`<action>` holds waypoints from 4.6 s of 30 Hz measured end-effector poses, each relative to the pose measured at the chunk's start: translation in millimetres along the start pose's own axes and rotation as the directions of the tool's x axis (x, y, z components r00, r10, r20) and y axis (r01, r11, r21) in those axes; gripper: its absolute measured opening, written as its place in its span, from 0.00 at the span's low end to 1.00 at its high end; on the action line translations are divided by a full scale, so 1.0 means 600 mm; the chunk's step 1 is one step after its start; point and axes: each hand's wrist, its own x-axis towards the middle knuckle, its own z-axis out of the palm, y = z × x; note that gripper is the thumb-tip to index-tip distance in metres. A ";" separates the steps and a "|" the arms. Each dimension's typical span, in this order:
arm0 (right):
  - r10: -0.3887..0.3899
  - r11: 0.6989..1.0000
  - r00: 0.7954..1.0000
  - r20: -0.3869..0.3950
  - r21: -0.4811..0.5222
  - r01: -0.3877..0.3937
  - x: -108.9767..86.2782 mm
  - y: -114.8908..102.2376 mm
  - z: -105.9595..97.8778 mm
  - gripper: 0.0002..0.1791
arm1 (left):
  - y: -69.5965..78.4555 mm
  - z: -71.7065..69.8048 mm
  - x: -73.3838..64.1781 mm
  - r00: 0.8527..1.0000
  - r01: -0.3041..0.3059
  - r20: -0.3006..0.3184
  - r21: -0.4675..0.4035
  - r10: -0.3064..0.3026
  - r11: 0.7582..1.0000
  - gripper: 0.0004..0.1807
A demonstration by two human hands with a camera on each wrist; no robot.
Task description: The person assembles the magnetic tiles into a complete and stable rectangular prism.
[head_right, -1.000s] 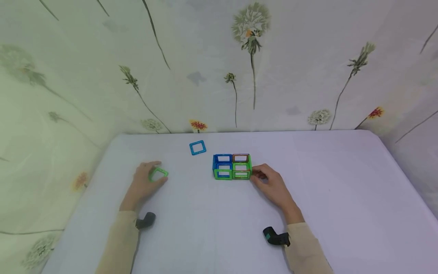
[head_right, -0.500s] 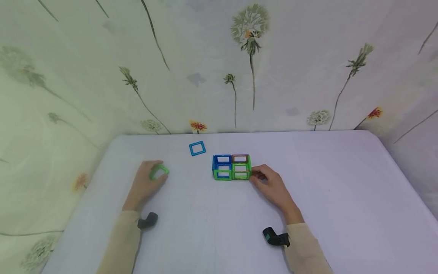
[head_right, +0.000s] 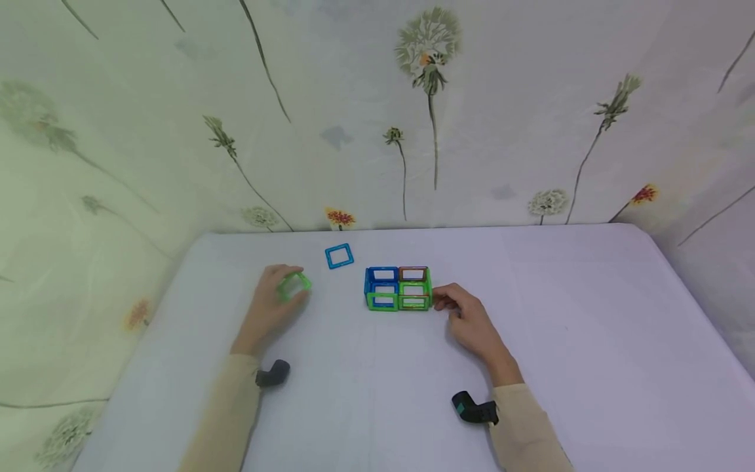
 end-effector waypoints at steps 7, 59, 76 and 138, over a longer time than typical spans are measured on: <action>0.036 0.998 0.999 0.005 -0.044 -0.036 0.002 -0.007 0.000 0.22 | 0.020 0.013 0.017 0.998 -0.067 -0.009 0.002 0.067 0.998 0.23; 0.025 0.995 1.000 0.019 -0.093 -0.023 0.000 -0.010 0.000 0.16 | 0.192 0.120 0.063 0.893 -0.387 0.220 -0.068 0.392 0.920 0.23; -0.068 0.994 0.998 0.006 -0.085 0.068 0.003 -0.004 0.000 0.12 | 0.210 0.146 0.068 0.833 -0.517 0.214 -0.026 0.510 0.855 0.22; -0.048 0.995 0.999 0.009 -0.087 0.049 0.004 -0.008 -0.002 0.13 | 0.238 0.169 0.079 0.787 -0.522 0.384 -0.005 0.483 0.853 0.22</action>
